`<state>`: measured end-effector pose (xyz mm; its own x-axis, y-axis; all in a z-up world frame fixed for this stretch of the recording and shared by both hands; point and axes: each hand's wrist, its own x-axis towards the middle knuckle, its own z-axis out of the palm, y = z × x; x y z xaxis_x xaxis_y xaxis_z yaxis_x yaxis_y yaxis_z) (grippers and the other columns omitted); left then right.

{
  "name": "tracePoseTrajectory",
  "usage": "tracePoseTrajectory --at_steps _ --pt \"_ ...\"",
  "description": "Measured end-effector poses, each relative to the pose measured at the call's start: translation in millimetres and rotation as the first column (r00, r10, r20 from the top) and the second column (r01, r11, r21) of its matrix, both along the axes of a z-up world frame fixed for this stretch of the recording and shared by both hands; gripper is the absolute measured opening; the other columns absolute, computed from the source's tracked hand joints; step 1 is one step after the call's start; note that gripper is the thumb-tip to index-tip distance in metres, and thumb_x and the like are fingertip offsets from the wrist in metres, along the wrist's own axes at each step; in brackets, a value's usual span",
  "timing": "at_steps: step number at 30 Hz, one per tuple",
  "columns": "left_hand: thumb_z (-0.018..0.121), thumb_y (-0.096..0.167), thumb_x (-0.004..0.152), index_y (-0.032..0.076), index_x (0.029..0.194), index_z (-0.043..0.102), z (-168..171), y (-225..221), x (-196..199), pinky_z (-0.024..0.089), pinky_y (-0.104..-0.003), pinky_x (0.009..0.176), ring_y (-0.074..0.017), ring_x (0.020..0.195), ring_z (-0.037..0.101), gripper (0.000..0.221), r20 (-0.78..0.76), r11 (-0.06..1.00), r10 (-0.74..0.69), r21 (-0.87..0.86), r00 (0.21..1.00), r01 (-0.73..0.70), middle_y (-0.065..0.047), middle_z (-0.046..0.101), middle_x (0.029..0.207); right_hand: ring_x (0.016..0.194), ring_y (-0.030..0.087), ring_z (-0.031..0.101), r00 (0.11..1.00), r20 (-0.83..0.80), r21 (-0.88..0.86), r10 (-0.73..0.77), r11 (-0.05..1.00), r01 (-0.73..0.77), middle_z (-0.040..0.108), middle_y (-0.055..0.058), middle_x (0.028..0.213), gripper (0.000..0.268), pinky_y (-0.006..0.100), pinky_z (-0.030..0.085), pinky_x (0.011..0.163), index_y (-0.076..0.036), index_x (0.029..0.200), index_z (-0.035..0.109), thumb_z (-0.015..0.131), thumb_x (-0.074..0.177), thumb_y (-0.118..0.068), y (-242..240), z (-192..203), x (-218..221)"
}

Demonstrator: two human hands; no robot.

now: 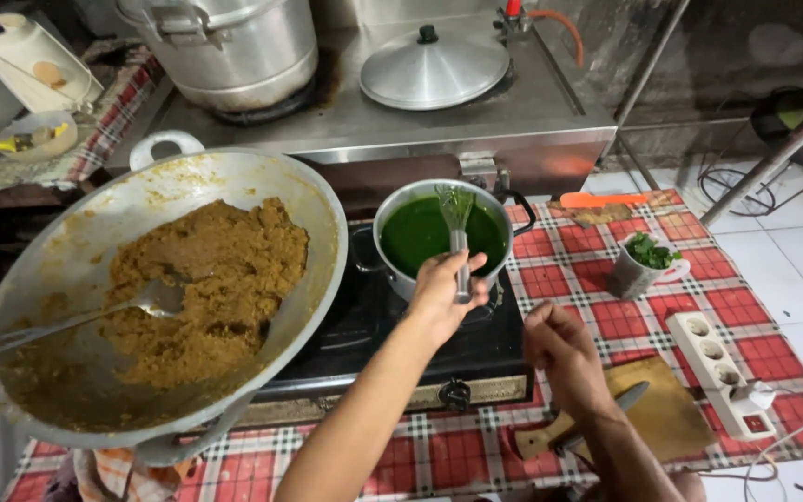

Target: Stirring a green liquid in a pot using a whisk and a brown paste in a large wok using a spatula.

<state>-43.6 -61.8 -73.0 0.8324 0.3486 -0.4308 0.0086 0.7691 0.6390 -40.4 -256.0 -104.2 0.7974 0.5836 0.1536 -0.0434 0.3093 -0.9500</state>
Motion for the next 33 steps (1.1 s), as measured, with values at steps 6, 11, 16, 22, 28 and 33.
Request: tracePoseTrajectory --at_steps 6,11,16,22,28,33 --pt "0.062 0.015 0.101 0.001 0.115 0.052 -30.0 -17.4 11.9 0.065 -0.046 0.084 -0.0321 0.089 0.076 0.022 0.103 0.986 0.058 -0.164 0.993 -0.040 -0.017 0.072 0.113 0.046 0.017 0.048 0.984 0.146 -0.114 -0.099 0.987 0.117 0.046 0.007 0.056 0.009 0.030 0.039 0.047 0.002 0.087 0.064 0.068 0.094 -0.004 7.6 15.2 29.9" --pt "0.060 0.014 0.101 0.002 0.114 0.058 -31.3 -40.0 31.6 0.064 -0.038 0.080 -0.0249 0.084 0.075 0.018 0.119 0.984 0.126 -0.140 0.985 -0.109 -0.012 0.070 0.102 0.045 0.019 0.054 0.878 0.479 -0.288 0.008 0.946 0.149 0.052 0.011 0.055 0.010 0.031 0.045 0.046 -0.001 0.088 0.070 0.070 0.095 -0.008 25.9 75.2 37.8" --pt "0.057 0.012 0.101 0.004 0.103 0.061 -69.4 -46.3 76.1 0.065 -0.035 0.068 -0.0254 0.069 0.073 0.010 0.169 0.974 0.171 -0.178 0.971 -0.140 -0.011 0.068 0.084 0.061 0.036 0.071 0.689 0.715 -0.457 0.119 0.826 0.330 0.066 0.023 0.075 0.022 0.043 0.055 0.051 0.003 0.102 0.068 0.077 0.092 -0.016 43.1 77.4 57.0" --pt "0.050 0.007 0.101 0.004 0.097 0.059 -68.9 -44.0 86.6 0.063 -0.035 0.071 -0.0228 0.065 0.069 0.011 0.198 0.967 0.183 -0.213 0.963 -0.140 -0.009 0.062 0.077 0.082 0.040 0.073 0.665 0.680 -0.667 0.310 0.637 0.386 0.070 0.020 0.086 0.027 0.050 0.057 0.069 -0.001 0.103 0.071 0.060 0.101 -0.026 53.0 95.7 69.7" --pt "0.045 0.009 0.104 0.006 0.094 0.061 -49.5 -43.1 76.3 0.047 -0.025 0.057 -0.0154 0.061 0.056 0.019 0.115 0.940 0.210 -0.296 0.971 -0.168 0.002 0.052 0.070 0.095 0.042 0.075 0.668 0.503 -0.854 0.549 0.436 0.284 0.071 0.025 0.106 0.033 0.053 0.060 0.079 0.000 0.128 0.056 0.051 0.098 -0.013 59.4 113.3 62.8" --pt "0.048 0.012 0.103 0.006 0.098 0.063 -63.3 -40.7 88.0 0.048 -0.028 0.064 -0.0172 0.068 0.059 0.017 0.115 0.942 0.203 -0.294 0.972 -0.162 0.000 0.055 0.075 0.101 0.050 0.070 0.624 0.462 -0.887 0.630 0.341 0.312 0.058 0.025 0.121 0.048 0.059 0.057 0.082 0.003 0.139 0.040 0.046 0.094 -0.013 62.6 93.9 80.0"
